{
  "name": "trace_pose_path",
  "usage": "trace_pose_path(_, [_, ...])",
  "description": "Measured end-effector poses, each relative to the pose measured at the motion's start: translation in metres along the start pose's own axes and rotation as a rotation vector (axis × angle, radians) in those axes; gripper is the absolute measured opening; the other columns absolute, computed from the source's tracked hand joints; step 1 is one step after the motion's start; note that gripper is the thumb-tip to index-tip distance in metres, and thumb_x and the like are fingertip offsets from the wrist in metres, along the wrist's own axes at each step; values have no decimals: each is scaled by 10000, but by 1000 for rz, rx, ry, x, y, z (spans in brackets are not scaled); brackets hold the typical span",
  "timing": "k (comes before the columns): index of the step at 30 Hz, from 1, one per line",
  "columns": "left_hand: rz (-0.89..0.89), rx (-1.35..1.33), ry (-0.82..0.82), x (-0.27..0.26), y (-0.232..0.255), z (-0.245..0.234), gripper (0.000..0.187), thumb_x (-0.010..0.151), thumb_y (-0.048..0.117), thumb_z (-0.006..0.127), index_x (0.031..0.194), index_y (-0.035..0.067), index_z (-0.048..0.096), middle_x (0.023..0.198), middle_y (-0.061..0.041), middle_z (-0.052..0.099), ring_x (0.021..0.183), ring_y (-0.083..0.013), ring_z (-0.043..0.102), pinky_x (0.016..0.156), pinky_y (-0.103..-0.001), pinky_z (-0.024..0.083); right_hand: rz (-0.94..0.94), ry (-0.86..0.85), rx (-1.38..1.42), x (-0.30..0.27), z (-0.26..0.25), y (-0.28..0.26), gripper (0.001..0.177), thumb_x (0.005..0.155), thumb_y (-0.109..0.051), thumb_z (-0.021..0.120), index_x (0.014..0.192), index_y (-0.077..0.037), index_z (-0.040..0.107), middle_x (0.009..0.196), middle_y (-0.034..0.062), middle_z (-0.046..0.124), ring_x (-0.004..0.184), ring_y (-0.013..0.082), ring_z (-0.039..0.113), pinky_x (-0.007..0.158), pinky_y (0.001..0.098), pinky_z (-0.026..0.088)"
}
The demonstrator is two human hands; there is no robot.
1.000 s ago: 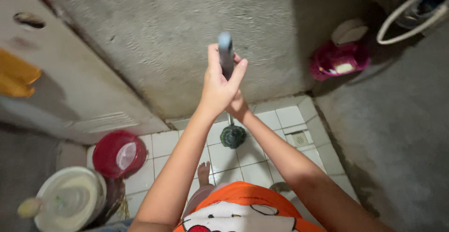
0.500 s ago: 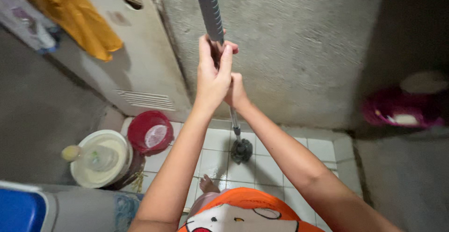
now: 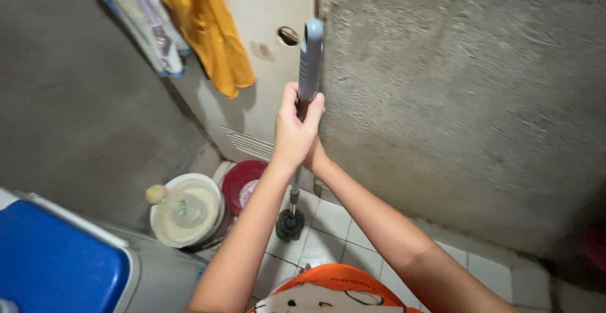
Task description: The person mops a tiled bathroom floor using a spin mop. They repeatedly dip the mop head into a red bucket, wring it using the bucket's spinner, and scrub the floor around a squat toilet and a washing machine.
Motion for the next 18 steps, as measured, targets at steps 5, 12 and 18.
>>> trace_pose_path(5, [-93, 151, 79, 3, -54, -42, 205, 996, 217, 654, 989, 48, 538, 706, -19, 582, 642, -99, 543, 581, -307, 469, 141, -320, 89, 7, 35, 39, 520, 901, -137, 689, 1368, 8, 515, 1334, 159, 603, 1243, 233, 537, 1073, 393, 469])
trace_pose_path(12, [-173, 302, 97, -8, -111, -64, 272, 966, 230, 643, 1159, 43, 598, 657, -67, 535, 589, -126, 500, 550, -327, 445, 231, -539, 111, -2, 33, 31, 565, 903, -104, 697, 1400, 40, 471, 1404, 161, 556, 1301, 241, 511, 1098, 393, 422])
trace_pose_path(18, [-109, 249, 193, -7, -129, -73, 208, 999, 201, 652, 1098, 25, 605, 765, -49, 597, 695, -121, 550, 633, -316, 488, 281, -514, 93, 29, -1, -37, 556, 898, -65, 609, 1429, -18, 452, 1247, 96, 604, 1104, 165, 605, 970, 331, 531])
Point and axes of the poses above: each hand's wrist, its own x-axis towards the middle knuckle, its own z-axis out of the palm, y = z × x, the point moved 3 cm from there along x, towards the middle knuckle
